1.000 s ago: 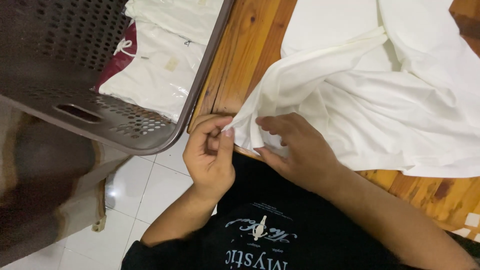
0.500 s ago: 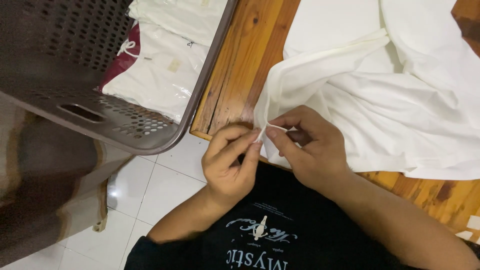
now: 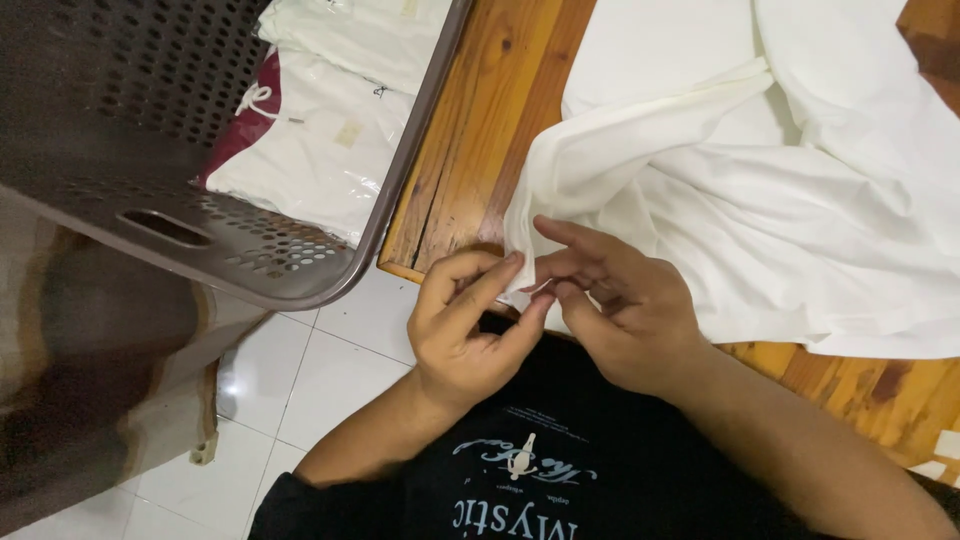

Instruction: The person folds a white shirt on a wooden table, smoothing the fabric and aligning the edges. They then place a yellow paper label on the folded shirt and press it down.

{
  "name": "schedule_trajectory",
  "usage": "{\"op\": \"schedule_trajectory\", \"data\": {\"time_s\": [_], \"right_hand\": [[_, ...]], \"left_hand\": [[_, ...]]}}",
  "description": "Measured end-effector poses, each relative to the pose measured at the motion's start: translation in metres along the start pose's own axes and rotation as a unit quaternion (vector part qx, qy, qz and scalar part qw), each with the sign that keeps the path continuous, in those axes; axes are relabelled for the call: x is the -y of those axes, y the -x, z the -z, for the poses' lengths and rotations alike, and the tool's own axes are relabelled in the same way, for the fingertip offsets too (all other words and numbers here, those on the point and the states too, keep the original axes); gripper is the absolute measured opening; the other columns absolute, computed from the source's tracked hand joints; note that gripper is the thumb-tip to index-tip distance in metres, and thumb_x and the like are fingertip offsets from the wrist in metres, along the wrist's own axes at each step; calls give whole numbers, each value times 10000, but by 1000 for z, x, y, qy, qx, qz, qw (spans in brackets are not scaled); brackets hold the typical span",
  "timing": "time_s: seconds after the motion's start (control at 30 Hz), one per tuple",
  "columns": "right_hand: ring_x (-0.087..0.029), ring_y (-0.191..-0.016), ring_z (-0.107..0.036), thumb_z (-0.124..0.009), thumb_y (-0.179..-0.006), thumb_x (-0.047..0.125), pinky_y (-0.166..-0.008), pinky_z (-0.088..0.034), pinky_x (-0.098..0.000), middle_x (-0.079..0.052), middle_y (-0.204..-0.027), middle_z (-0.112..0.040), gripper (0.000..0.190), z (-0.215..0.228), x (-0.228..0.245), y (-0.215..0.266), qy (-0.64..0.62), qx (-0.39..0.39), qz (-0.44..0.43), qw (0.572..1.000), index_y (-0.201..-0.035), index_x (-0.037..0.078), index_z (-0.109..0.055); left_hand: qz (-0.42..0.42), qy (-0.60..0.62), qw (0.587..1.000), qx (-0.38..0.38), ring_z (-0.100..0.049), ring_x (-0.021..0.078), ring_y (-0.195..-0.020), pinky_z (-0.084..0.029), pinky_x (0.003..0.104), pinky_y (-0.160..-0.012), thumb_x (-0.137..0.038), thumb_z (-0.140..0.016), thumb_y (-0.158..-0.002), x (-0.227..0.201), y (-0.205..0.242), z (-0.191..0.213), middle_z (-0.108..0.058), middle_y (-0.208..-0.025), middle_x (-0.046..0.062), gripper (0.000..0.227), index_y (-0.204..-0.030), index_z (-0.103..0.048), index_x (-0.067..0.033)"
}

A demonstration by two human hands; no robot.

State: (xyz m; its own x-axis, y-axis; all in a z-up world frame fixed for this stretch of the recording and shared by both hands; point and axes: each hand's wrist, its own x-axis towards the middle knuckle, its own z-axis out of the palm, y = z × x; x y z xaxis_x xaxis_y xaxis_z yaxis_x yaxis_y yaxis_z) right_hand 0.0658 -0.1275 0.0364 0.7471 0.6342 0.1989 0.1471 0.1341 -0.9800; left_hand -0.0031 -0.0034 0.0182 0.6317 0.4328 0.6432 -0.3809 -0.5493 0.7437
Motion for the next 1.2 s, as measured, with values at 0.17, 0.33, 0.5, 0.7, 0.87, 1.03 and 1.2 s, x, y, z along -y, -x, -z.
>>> {"op": "schedule_trajectory", "data": {"time_s": [0.17,0.33,0.5,0.7,0.87,1.03,1.2], "right_hand": [[-117,-903,-601,-463,-807,11,-840,-441,-239,-17,-963,-639,416,10,15,-1,222,92,-31,970,-1212,58,-382],[-155,-789,-573,-547,-791,133,-720,-455,-269,-21,-914,-608,316,31,-3,11,376,108,-55,918,-1101,78,-526],[-254,-793,-518,-685,-699,364,-742,-424,-343,-79,-922,-571,498,42,-9,25,449,204,88,866,-1069,62,-545],[-264,-759,-516,-672,-747,297,-685,-449,-366,-63,-920,-536,317,51,-19,50,538,164,142,815,-966,101,-555],[-268,-833,-525,-665,-758,320,-720,-447,-366,-61,-956,-566,354,61,-18,58,581,141,156,786,-1022,116,-548],[-271,-840,-546,-680,-762,357,-701,-440,-364,-64,-958,-578,401,65,-17,62,603,109,169,772,-1056,126,-535],[-300,-865,-553,-707,-767,380,-680,-445,-389,-108,-1025,-560,417,61,-16,62,573,68,207,790,-997,98,-504]], "left_hand": [[69,-46,996,46,-557,184,-710,-496,227,-603,87,-629,-740,-1,-5,18,-540,-839,134,206,-931,-583,26],[80,-159,984,3,-455,121,-540,-402,205,-471,52,-627,-761,11,-6,32,-523,-830,133,127,-883,-590,54],[146,-123,981,35,-526,157,-668,-448,225,-589,87,-578,-720,19,0,38,-567,-819,118,147,-845,-603,16],[305,-72,949,43,-453,74,-618,-388,185,-574,-45,-502,-818,13,-6,34,-522,-750,9,73,-889,-502,-63],[314,63,947,-3,-476,73,-519,-420,182,-486,-63,-509,-844,11,-13,25,-560,-768,75,108,-900,-417,-53],[317,99,942,-43,-515,146,-377,-438,211,-337,-47,-525,-839,7,-28,16,-541,-586,70,132,-897,-407,-54],[325,121,934,-87,-459,163,-311,-376,249,-295,-55,-518,-828,8,-32,2,-467,-479,58,121,-861,-403,-73]]}}
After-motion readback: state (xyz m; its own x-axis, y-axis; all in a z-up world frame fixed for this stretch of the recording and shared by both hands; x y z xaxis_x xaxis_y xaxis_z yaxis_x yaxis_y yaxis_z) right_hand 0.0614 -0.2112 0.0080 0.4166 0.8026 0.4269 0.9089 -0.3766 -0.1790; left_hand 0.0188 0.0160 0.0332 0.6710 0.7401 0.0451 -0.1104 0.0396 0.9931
